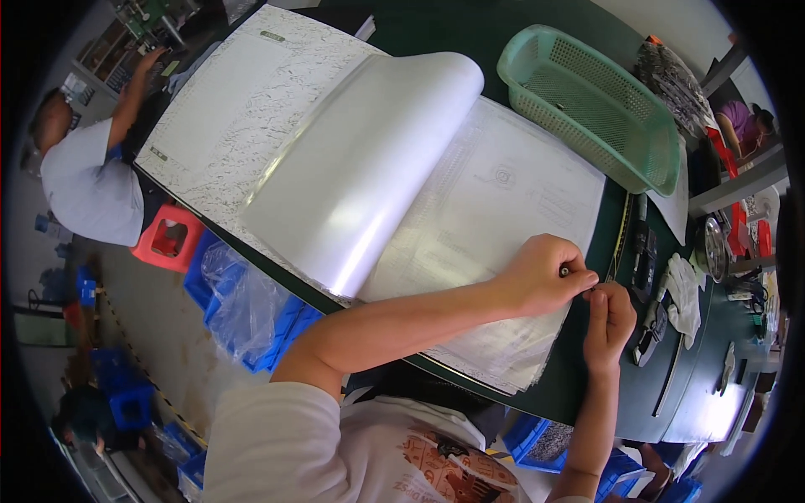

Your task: The recorder is inspecting small metal components by measuring them with a digital micrometer and comparing the results against technical specifications in a binder.

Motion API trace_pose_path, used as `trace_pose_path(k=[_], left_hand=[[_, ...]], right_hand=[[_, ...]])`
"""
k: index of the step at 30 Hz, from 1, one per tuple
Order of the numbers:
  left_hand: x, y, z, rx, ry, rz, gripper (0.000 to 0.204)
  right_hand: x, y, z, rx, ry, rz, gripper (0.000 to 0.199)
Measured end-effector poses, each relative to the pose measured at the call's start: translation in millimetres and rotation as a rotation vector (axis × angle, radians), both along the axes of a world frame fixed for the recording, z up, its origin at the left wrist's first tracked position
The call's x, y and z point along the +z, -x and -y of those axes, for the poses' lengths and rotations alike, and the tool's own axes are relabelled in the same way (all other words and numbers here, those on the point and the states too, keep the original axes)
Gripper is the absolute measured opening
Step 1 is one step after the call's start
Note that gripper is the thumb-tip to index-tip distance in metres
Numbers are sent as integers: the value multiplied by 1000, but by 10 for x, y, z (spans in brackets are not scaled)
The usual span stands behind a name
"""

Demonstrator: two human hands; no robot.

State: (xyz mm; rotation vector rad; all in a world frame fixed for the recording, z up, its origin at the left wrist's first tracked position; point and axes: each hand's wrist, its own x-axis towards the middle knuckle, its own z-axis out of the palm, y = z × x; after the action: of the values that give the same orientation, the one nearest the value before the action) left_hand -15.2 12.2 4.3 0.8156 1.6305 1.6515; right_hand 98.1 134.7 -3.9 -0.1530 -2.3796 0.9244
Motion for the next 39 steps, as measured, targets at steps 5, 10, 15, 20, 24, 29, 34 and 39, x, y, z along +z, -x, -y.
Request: trace_pose_path(k=[5,10,15,20,24,29,34,39], left_hand=[[-12,9,-8,-22,-41,47,17],[-1,-8,-14,-50,-44,-40,17],[-3,17,-16,-18,-14,50,19],[33,-3,-10,-27,9,71,22],[35,3,11,-47,-2,96,17],[34,3,25,-90,-125,54,9],[20,-11,29,-152,-182,-24,5],[4,-30,10,-101,-138,162,13]], right_hand=[[146,10,91,-88,-69,19,7],[15,-16,1,-62,35,24,11],[159,32,109,-134,170,-32,6],[72,25,-9,-40,-109,-75,6],[115,11,17,-42,-100,-84,7],[136,-3,1,-29,-155,-159,10],[158,-12,-56,20,-255,-187,7],[171,0,-35,0,-185,-160,8]])
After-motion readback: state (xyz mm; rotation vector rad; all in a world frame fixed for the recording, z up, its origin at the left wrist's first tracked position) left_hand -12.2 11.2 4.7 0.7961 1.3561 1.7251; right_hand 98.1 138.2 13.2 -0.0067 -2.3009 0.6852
